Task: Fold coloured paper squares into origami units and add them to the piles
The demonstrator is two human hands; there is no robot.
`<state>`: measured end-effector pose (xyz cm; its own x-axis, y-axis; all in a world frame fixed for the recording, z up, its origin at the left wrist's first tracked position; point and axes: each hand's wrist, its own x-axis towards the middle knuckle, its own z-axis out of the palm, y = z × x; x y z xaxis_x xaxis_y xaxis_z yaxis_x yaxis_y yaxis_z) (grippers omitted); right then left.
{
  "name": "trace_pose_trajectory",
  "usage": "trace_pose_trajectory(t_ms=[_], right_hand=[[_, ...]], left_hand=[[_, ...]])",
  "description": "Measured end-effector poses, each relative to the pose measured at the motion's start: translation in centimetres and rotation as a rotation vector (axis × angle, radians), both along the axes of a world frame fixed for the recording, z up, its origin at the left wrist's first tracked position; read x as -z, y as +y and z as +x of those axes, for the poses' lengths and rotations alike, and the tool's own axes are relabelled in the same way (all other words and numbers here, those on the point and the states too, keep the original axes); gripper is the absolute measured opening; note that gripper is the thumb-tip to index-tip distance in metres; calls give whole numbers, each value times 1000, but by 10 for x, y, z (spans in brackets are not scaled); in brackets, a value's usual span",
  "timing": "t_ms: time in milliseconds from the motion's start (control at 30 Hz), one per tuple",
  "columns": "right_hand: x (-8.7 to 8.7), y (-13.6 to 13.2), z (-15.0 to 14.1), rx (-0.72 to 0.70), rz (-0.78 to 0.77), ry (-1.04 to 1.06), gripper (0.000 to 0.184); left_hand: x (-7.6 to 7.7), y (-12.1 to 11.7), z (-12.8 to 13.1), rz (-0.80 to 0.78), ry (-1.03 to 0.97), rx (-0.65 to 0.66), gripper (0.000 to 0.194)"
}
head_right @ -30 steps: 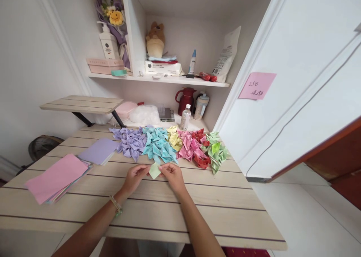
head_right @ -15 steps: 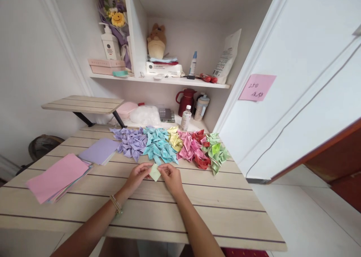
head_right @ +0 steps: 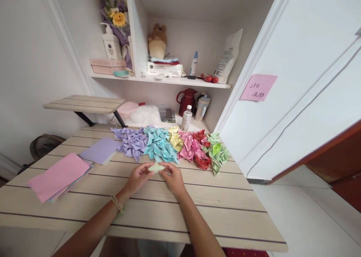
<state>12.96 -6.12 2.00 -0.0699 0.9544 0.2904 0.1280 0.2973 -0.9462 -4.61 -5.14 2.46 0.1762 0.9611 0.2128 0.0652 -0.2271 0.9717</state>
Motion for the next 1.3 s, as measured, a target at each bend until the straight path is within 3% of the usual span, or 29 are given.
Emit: trace_pose_trajectory(t_ms=[333, 433, 600, 867, 1067, 1300], right_hand=[[0, -2, -2, 28, 144, -66, 21], [1, -1, -1, 40, 115, -86, 25], [5, 3, 1, 73, -1, 101, 36], [2, 2, 0, 7, -17, 167, 25], [-2, 0, -3, 12, 69, 35, 27], [-1, -4, -7, -24, 50, 18, 34]], left_hand=[[-6, -1, -4, 107, 155, -18, 9], [-5, -1, -4, 70, 137, 0, 13], [3, 0, -2, -64, 60, 79, 29], [4, -2, 3, -256, -61, 258, 49], [5, -3, 5, -307, -114, 296, 51], [6, -3, 7, -311, -126, 288, 49]])
